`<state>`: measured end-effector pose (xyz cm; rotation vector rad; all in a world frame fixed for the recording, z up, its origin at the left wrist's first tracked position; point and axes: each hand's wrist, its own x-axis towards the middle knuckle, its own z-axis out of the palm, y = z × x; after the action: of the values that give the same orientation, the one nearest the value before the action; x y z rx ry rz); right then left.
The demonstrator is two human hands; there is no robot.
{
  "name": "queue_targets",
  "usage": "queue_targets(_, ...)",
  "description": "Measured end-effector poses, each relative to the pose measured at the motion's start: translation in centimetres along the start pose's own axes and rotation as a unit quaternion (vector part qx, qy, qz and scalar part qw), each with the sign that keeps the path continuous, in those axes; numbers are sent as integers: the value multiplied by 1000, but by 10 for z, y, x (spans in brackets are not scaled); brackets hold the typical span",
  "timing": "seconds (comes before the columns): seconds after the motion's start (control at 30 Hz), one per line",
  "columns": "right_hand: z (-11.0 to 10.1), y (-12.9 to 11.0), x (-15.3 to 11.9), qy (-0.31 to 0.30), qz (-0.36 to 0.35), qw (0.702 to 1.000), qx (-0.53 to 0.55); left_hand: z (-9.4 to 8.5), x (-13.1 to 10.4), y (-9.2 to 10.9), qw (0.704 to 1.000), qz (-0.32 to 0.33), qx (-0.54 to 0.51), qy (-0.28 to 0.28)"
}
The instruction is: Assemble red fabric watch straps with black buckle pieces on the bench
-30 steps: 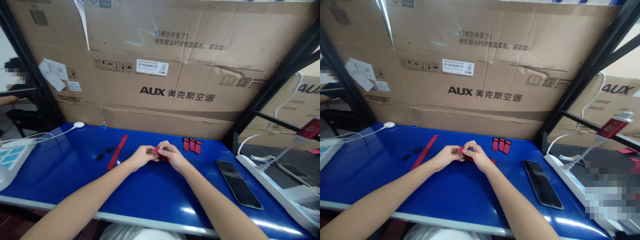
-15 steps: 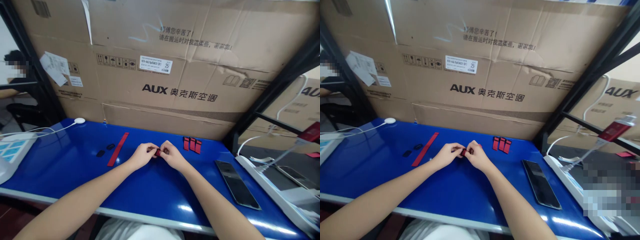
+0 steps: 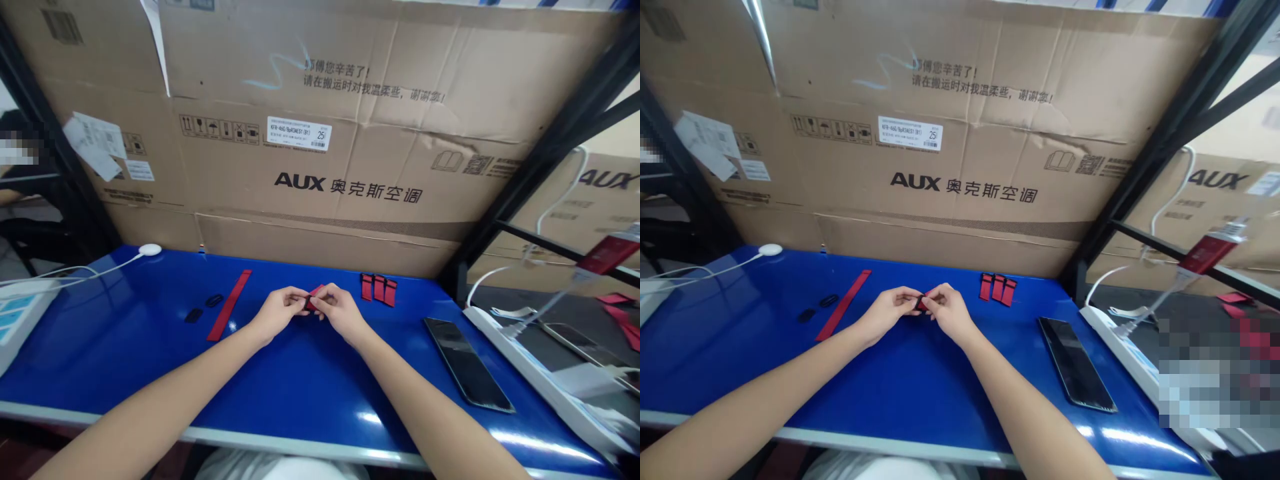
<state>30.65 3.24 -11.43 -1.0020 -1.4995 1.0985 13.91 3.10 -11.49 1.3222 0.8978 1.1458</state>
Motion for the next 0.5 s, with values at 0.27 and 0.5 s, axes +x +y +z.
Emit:
queue_targets(0.27,4,5,1,5,5,998,55,3,1,-3,999,-9,-32,10)
queue_targets(0.5,-18,6,10,-41,-23,997,-60,-2,-1,1,997,-28,-43,-51)
